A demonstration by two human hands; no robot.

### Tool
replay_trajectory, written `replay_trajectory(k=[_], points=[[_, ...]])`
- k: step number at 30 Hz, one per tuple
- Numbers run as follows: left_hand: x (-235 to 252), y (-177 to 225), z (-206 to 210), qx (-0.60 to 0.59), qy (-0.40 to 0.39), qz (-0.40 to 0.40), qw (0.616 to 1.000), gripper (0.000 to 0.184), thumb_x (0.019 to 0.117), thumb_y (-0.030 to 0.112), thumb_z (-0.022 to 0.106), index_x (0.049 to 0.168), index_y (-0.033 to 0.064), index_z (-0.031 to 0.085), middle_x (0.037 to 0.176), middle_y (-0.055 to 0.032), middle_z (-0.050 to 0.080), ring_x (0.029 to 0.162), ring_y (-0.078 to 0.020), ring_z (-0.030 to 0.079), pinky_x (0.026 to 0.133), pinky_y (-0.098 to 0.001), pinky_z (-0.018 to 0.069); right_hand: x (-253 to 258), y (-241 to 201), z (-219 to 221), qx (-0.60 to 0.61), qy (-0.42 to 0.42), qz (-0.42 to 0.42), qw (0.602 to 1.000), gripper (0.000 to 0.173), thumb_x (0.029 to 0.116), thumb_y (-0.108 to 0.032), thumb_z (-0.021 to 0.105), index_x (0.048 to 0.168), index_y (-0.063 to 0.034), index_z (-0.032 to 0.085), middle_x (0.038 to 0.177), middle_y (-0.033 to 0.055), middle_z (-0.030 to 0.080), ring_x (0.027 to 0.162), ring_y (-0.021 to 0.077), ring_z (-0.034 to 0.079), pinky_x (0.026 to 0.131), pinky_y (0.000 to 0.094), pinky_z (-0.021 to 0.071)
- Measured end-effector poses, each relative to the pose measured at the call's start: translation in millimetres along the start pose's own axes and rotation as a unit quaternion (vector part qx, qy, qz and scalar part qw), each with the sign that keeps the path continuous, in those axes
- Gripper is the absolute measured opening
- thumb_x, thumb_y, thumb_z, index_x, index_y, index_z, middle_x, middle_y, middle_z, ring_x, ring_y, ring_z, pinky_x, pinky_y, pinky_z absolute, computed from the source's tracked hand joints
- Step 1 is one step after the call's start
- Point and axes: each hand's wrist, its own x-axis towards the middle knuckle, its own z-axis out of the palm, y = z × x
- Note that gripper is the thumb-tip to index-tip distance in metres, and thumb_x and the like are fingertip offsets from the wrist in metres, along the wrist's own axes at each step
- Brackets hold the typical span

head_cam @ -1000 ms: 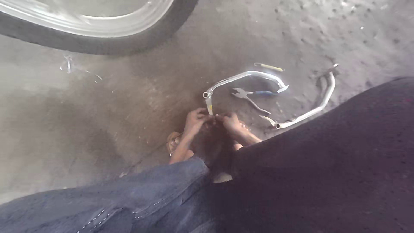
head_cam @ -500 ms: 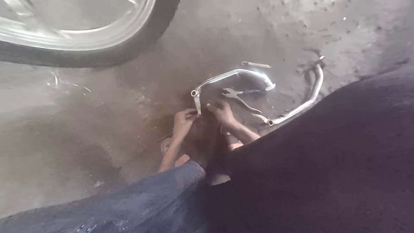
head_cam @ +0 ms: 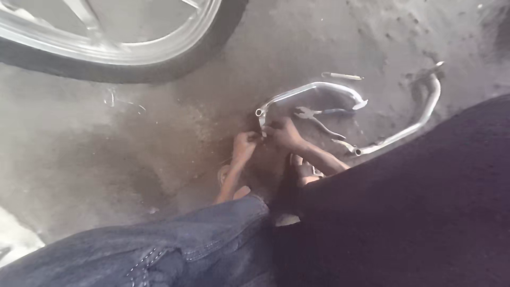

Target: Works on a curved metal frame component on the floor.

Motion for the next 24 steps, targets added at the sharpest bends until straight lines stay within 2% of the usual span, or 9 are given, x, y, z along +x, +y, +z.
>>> replay_trajectory(k=[3, 6, 8, 10, 12, 15, 18, 20, 24], points=[[2.5, -1.2, -0.6, 0.006, 0.001, 0.000, 1.000, 0.019, 0.0969, 0.017, 0.070, 0.109, 0.0029, 0.075, 0.104, -0.0126, 0.074, 0.098, -0.0208, 0.071, 0.094, -0.0447, 0.0568, 5.0, 1.7, 2.3, -0.001, 0.002, -0.006, 1.000, 0.014, 0.0969, -0.015, 0.068, 0.098, -0.0019, 0.073, 0.080, 0.0070, 0.070, 0.067, 0.0133, 0.066, 0.065, 0.0343, 0.0576], [2.6, 1.4, -0.3, 0.014, -0.004, -0.005, 1.000, 0.019, 0.0970, 0.018, 0.070, 0.107, 0.0041, 0.076, 0.103, -0.0113, 0.075, 0.098, -0.0198, 0.071, 0.093, -0.0444, 0.0560, 1.5, -1.2, 0.2, 0.007, -0.014, 0.011, 1.000, 0.014, 0.0981, -0.014, 0.068, 0.100, -0.0010, 0.071, 0.083, 0.0081, 0.071, 0.068, 0.0148, 0.068, 0.067, 0.0348, 0.0597], [0.2, 8.8, -1.7, 0.014, -0.018, -0.026, 0.999, 0.019, 0.0981, 0.018, 0.069, 0.109, 0.0035, 0.075, 0.104, -0.0115, 0.074, 0.095, -0.0189, 0.071, 0.091, -0.0427, 0.0568, -0.6, 0.2, -1.8, 0.012, -0.015, 0.013, 1.000, 0.015, 0.0985, -0.015, 0.067, 0.100, -0.0010, 0.070, 0.083, 0.0079, 0.070, 0.070, 0.0146, 0.067, 0.068, 0.0348, 0.0587], [0.0, 12.4, -1.5, 0.012, -0.030, -0.045, 0.998, 0.019, 0.0994, 0.017, 0.067, 0.112, 0.0042, 0.075, 0.105, -0.0118, 0.074, 0.092, -0.0197, 0.070, 0.086, -0.0424, 0.0567, -4.4, 1.2, -6.2, -0.007, 0.021, 0.020, 1.000, 0.017, 0.0988, -0.018, 0.067, 0.104, -0.0024, 0.071, 0.086, 0.0075, 0.071, 0.073, 0.0146, 0.067, 0.072, 0.0362, 0.0585], [1.1, 8.3, 0.4, -0.004, -0.028, -0.038, 0.999, 0.019, 0.0996, 0.018, 0.067, 0.110, 0.0047, 0.075, 0.101, -0.0105, 0.074, 0.085, -0.0177, 0.070, 0.081, -0.0400, 0.0588, -14.2, 0.1, -10.3, -0.045, 0.082, 0.048, 0.994, 0.022, 0.0984, -0.021, 0.068, 0.110, -0.0039, 0.071, 0.095, 0.0100, 0.072, 0.085, 0.0197, 0.070, 0.082, 0.0429, 0.0586], [-2.0, 5.8, 1.6, -0.028, -0.021, -0.028, 0.999, 0.019, 0.0988, 0.020, 0.069, 0.108, 0.0045, 0.075, 0.093, -0.0078, 0.074, 0.076, -0.0128, 0.068, 0.073, -0.0343, 0.0583, -32.3, 3.8, -8.3, -0.078, 0.097, 0.118, 0.985, 0.023, 0.0983, -0.024, 0.068, 0.108, -0.0033, 0.072, 0.096, 0.0142, 0.072, 0.087, 0.0268, 0.071, 0.082, 0.0499, 0.0578], [-1.8, -0.7, 4.6, -0.039, -0.039, -0.023, 0.998, 0.021, 0.0990, 0.024, 0.069, 0.110, 0.0065, 0.075, 0.098, -0.0079, 0.076, 0.086, -0.0150, 0.072, 0.081, -0.0386, 0.0607, -38.8, 14.6, -0.4, -0.049, 0.067, 0.176, 0.981, 0.028, 0.0978, -0.030, 0.070, 0.110, -0.0046, 0.071, 0.100, 0.0152, 0.071, 0.091, 0.0281, 0.070, 0.084, 0.0515, 0.0576], [-3.1, 2.1, 4.4, -0.037, -0.039, -0.028, 0.998, 0.021, 0.0986, 0.025, 0.070, 0.110, 0.0072, 0.075, 0.096, -0.0069, 0.076, 0.081, -0.0137, 0.071, 0.075, -0.0359, 0.0587, -36.2, 17.7, 5.0, -0.007, 0.068, 0.180, 0.981, 0.027, 0.0975, -0.028, 0.071, 0.108, -0.0040, 0.071, 0.098, 0.0141, 0.070, 0.089, 0.0256, 0.069, 0.083, 0.0485, 0.0569], [-7.6, 10.8, 1.9, -0.069, -0.036, -0.035, 0.996, 0.018, 0.0990, 0.019, 0.069, 0.106, 0.0035, 0.074, 0.087, -0.0060, 0.074, 0.067, -0.0105, 0.067, 0.065, -0.0296, 0.0584, -33.0, 21.4, 10.1, 0.105, 0.070, 0.171, 0.977, 0.017, 0.0990, -0.018, 0.068, 0.104, -0.0027, 0.071, 0.088, 0.0081, 0.073, 0.073, 0.0151, 0.069, 0.070, 0.0342, 0.0585]])
